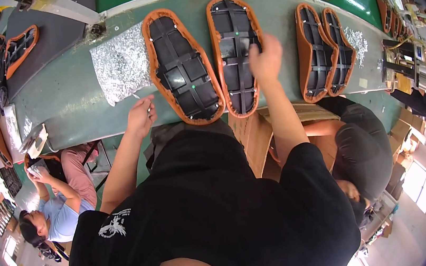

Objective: Assembling the bases of vehicle seats by inserting small metal pins and components into pre-drilled holes.

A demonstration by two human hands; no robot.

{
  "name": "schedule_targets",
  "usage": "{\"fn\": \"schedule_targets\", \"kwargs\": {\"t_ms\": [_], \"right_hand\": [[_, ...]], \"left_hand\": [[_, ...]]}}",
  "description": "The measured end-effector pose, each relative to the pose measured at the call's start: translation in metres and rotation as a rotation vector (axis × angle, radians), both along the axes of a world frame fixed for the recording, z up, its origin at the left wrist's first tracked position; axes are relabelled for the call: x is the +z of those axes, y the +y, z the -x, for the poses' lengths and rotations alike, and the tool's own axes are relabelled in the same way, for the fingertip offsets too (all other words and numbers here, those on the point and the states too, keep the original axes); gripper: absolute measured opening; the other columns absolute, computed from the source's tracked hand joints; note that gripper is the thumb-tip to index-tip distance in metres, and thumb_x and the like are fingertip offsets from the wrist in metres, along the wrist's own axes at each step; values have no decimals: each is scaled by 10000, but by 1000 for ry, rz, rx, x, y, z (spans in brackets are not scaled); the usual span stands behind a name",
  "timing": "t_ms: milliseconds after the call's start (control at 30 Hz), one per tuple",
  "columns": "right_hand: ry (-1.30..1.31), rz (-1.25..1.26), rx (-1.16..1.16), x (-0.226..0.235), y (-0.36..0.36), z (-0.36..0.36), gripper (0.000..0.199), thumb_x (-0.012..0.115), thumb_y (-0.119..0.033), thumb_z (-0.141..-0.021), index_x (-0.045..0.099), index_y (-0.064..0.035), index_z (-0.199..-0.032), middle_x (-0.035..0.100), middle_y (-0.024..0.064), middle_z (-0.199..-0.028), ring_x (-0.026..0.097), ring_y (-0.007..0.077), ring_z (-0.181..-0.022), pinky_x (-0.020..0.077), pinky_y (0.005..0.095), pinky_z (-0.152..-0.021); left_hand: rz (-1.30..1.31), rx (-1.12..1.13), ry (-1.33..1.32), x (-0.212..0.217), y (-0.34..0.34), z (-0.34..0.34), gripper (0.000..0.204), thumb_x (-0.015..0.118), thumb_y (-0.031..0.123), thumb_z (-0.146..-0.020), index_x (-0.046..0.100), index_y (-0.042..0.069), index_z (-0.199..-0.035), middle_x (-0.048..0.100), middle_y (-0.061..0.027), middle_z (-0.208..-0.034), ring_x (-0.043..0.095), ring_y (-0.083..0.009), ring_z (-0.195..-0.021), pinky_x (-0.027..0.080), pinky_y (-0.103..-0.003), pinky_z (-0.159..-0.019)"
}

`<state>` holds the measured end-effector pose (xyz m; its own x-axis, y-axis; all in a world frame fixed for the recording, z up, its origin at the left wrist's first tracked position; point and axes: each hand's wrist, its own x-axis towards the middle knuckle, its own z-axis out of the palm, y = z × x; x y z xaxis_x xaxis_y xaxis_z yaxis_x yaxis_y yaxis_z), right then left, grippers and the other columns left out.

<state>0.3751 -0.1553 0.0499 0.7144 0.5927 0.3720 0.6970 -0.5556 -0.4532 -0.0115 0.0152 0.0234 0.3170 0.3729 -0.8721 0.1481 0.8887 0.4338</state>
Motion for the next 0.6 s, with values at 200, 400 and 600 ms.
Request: {"fn": "schedule_targets", "kwargs": {"t_ms": [200,400,600], "right_hand": [[832,15,-363,-65,-38,-21,525,746,-381,-886,644,-21,-1255,726,109,-1039,671,223,-912,523,379,-832],[628,38,-305,-84,-36,-17,400,732,-332,-895,672,-18,-1134,621,52,-703,588,147,-568,485,348,-552],[5,96,-44,9,11,49,562,738,-197,-828,538,0,-1315,535,241,-1348,515,439,-1238,405,508,-1082]], "left_hand": [[-53,-48,-7,-12,17,-57,133,474,125,-1046,588,66,-1077,504,-3,-803,428,-96,-606,349,-258,-521],[-70,-40,-48,-20,62,-72,105,455,78,-1033,557,63,-1011,504,-11,-790,414,-91,-585,334,-253,-505],[-239,79,-105,39,37,-73,256,475,111,-1050,566,-20,-1251,527,-26,-813,475,-119,-666,412,-261,-597]]}}
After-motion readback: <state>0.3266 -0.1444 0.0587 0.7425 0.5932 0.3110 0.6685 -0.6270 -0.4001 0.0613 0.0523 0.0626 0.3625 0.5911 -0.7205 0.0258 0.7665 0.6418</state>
